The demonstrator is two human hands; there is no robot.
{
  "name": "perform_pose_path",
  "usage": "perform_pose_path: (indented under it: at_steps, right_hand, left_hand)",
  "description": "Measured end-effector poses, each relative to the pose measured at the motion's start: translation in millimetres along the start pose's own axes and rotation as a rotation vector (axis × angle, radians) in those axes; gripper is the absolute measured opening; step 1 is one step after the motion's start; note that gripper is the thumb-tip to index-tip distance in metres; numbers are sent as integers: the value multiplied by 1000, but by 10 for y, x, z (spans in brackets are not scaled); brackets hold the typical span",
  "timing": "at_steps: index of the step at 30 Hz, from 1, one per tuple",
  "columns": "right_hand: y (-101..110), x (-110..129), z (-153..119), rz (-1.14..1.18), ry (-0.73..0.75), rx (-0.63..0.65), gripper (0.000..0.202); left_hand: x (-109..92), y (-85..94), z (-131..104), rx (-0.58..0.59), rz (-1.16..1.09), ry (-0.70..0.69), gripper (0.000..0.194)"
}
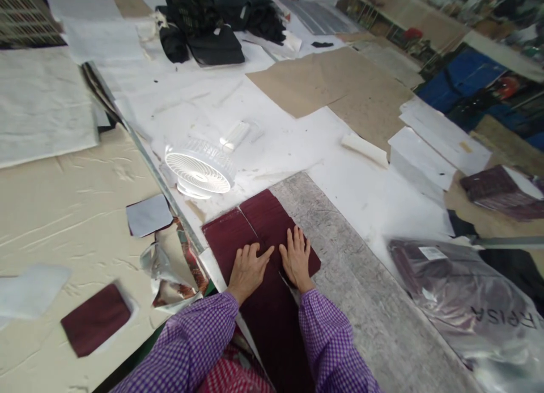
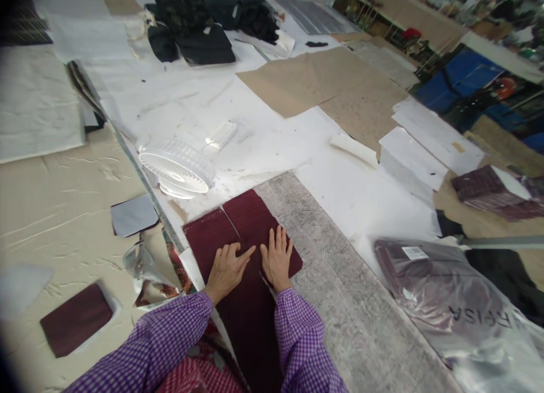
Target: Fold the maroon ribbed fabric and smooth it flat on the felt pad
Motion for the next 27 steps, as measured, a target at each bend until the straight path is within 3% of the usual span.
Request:
perform_pose_path:
  at_steps: [3,7,13,17,21,27]
  right_hand:
    - [154,-118,191,90,62,30,53]
    - [365,-212,663,188,237,90,39]
    - [437,-102,1260,81,545,350,46]
    - [429,25,1447,-37,564,478,48]
    - [419,92,1525,-62,493,596,39]
    - [509,-101,1429,11,381,678,27]
  left_hand:
    - [3,-6,-1,8,1,0,42]
    - [16,-39,3,15,-8,8,43]
    - [17,-48,3,26,-6,6,44]
    - [16,-55,2,31,0,1,45]
    - [22,-65,7,32,-4,4,46]
    - [22,-45,14,30,-26,3,46]
Point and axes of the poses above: each hand's wrist, its own z-axis towards the middle knuckle, its own y-axis out of the back of the hand, x = y × z, the point moved 1 cm from there along z, towards the middle knuckle, and after that the axes turned 13 degrees about -y, right-handed, at the moved point
